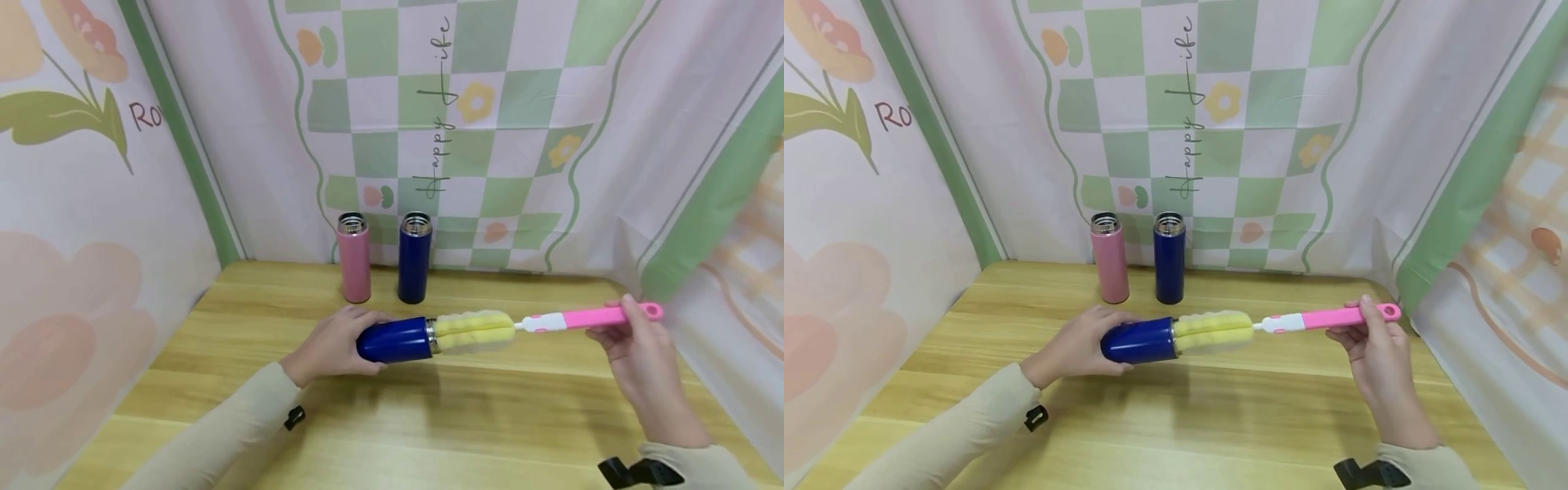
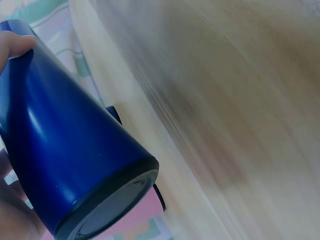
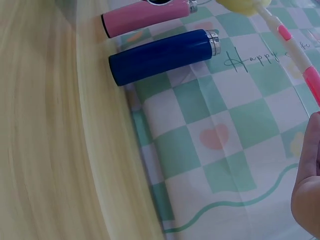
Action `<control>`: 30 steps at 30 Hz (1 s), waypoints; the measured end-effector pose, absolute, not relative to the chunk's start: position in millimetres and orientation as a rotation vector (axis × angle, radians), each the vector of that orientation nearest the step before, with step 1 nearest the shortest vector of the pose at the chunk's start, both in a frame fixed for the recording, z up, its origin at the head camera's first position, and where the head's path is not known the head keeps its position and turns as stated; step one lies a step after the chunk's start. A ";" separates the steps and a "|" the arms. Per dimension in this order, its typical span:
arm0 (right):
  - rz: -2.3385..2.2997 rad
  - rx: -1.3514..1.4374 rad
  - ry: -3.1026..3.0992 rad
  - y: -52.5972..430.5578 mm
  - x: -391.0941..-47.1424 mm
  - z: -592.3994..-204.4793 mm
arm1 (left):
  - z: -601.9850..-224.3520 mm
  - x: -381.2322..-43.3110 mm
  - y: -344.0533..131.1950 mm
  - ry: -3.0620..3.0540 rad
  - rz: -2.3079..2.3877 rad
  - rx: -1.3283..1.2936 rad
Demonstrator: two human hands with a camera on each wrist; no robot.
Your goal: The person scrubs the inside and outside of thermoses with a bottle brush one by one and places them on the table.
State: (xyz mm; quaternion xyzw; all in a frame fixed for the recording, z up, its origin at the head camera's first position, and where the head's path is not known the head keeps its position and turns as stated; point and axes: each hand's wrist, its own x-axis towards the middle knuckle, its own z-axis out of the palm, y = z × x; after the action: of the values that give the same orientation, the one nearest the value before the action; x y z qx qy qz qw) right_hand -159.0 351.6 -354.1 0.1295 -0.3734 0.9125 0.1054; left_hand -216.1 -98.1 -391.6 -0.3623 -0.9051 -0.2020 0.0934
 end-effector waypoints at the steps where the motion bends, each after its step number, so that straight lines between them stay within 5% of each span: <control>1: 2.680 0.398 -1.120 350.1 -159.4 -354.5 | -391.7 -215.9 -97.3 -2.683 -0.590 -1.081; 30: 2.349 0.399 -1.438 343.8 -155.3 -354.6 | -394.8 -217.1 -92.2 -2.509 -0.637 -1.105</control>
State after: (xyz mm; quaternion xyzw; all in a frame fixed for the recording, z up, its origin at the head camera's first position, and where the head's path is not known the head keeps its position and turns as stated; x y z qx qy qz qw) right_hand -155.3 343.8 -354.6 0.1411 -0.5083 0.8306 0.1783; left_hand -217.1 -92.2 -394.8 -0.3872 -0.8796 -0.2234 0.1628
